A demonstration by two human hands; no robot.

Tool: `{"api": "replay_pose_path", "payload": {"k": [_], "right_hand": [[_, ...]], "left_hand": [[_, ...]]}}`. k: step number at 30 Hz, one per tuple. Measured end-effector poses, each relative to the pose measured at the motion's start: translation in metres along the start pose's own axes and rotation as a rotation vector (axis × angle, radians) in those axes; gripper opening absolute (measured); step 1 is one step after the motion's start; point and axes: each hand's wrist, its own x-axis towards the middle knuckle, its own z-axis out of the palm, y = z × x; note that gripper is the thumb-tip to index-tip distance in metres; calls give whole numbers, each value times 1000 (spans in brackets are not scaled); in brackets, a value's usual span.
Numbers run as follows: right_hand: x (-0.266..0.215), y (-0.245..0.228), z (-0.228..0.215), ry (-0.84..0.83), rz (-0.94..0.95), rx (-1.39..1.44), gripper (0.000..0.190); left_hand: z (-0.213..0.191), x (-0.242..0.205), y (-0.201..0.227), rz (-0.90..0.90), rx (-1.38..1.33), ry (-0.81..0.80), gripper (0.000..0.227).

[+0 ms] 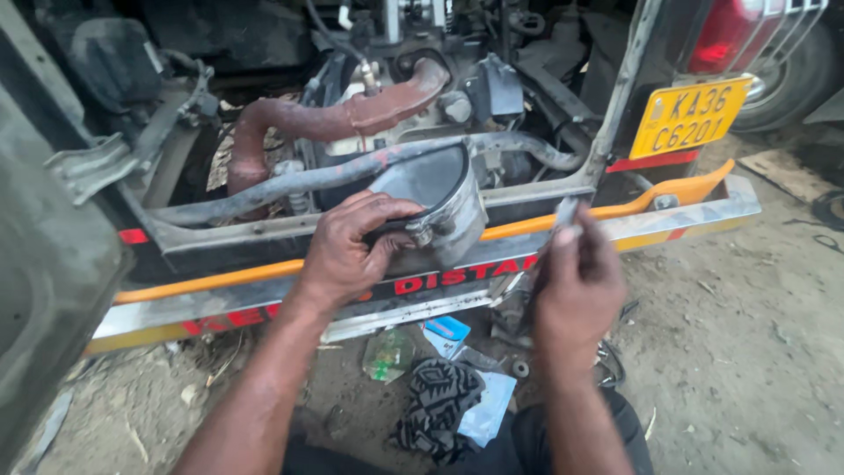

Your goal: The person scrapes the flange of a metal engine housing using a flat metal scraper and then wipes the interior of the housing with a cloth.

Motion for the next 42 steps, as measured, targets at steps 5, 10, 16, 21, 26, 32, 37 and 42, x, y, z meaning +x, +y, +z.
{"api": "replay_pose_path", "payload": {"k": [5, 10, 16, 21, 26, 32, 37, 42], "right_hand": [[20, 20, -4, -267, -117, -194, 43], [16, 36, 5, -173, -22, -110, 32], [-3, 63, -2, -211, 108, -297, 31], [-9, 79, 8, -184, 91, -83, 27], [2, 63, -5, -117, 290, -86, 34], [-18, 52, -10, -221, 500, 52, 39], [-19, 38, -5, -279, 523, 127, 42], [-26, 46, -22, -1067, 318, -503, 24]], "left_hand": [[0, -8, 11, 96, 284, -261, 33], [-2, -14, 13, 59, 409, -324, 32], [-1, -19, 30, 191, 567, -337, 60], [29, -21, 32, 14, 607, -305, 43], [22, -24, 18, 78, 526, -306, 35], [-8, -31, 6, 34, 325, -137, 27], [-33, -42, -2, -161, 104, -37, 36], [-41, -51, -7, -217, -50, -26, 35]]}}
